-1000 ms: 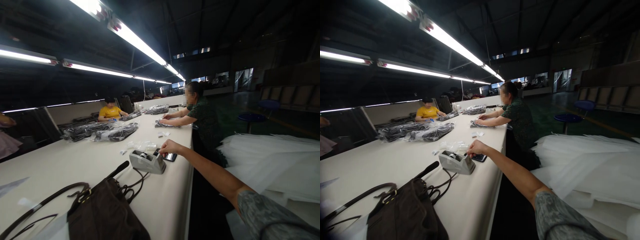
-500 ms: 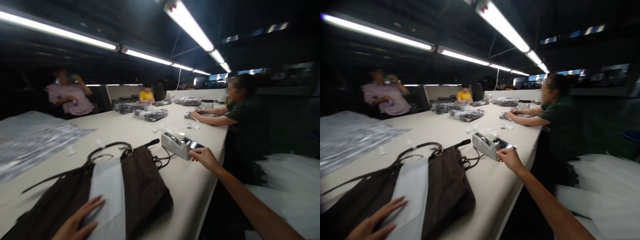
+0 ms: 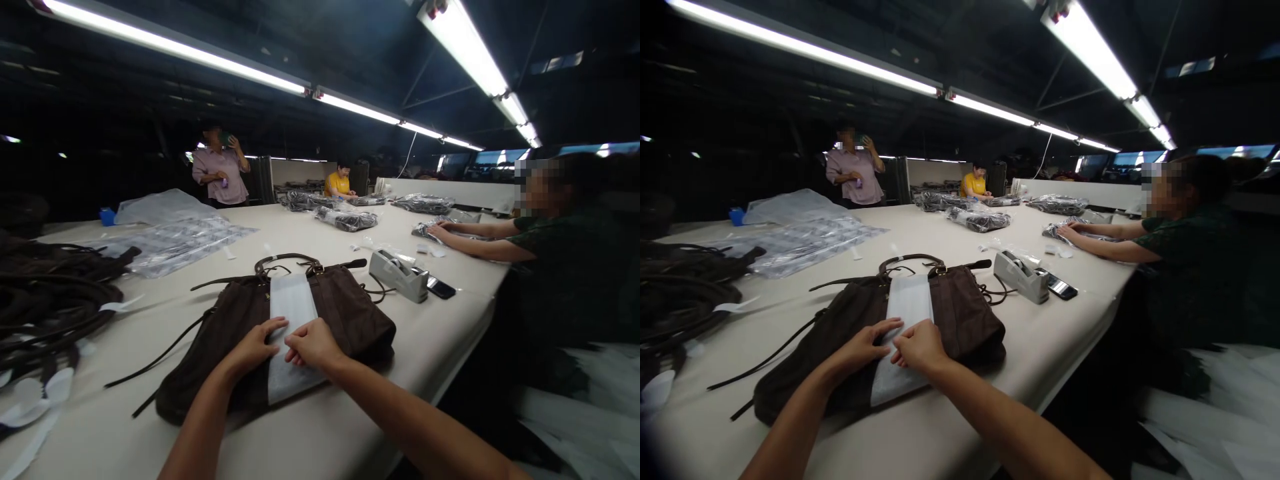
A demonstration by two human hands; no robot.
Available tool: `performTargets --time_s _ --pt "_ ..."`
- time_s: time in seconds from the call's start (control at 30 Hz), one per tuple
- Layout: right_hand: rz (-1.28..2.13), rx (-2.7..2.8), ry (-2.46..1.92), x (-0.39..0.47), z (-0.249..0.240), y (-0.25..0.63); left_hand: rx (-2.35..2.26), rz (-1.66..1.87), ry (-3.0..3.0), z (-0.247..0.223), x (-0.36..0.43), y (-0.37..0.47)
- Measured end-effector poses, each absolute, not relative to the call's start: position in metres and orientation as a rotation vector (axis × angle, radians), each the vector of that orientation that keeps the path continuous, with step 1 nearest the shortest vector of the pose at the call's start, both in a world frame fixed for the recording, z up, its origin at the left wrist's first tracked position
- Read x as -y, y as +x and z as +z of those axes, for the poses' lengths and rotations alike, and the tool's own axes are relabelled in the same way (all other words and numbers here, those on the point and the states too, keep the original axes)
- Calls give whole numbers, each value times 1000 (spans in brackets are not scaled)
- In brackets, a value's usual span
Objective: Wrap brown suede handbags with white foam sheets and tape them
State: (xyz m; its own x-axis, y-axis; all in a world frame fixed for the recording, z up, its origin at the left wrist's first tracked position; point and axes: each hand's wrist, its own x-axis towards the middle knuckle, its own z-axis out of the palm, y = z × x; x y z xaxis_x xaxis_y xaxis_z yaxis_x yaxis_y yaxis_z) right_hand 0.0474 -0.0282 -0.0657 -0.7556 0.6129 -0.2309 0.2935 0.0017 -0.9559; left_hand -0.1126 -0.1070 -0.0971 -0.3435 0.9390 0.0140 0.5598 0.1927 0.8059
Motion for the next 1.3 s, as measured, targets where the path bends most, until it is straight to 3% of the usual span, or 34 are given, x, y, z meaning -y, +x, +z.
performTargets --time_s 0.5,1.0,1.07,1.2,1.3 --pt "1827 2181 -1286 21 -89 13 -1942 1112 1351 -106 104 -114" --pt "1748 2681 -978 39 -60 75 -1951 1110 1326 -101 108 -108" --pt "1507 2711 -808 50 -53 87 -1960 1122 1319 -102 108 -108" --pt "586 2616 -331 63 -67 81 -1970 1126 1318 -103 108 -109" --pt "360 2710 -113 63 -103 69 -1968 1103 1333 -99 109 -109"
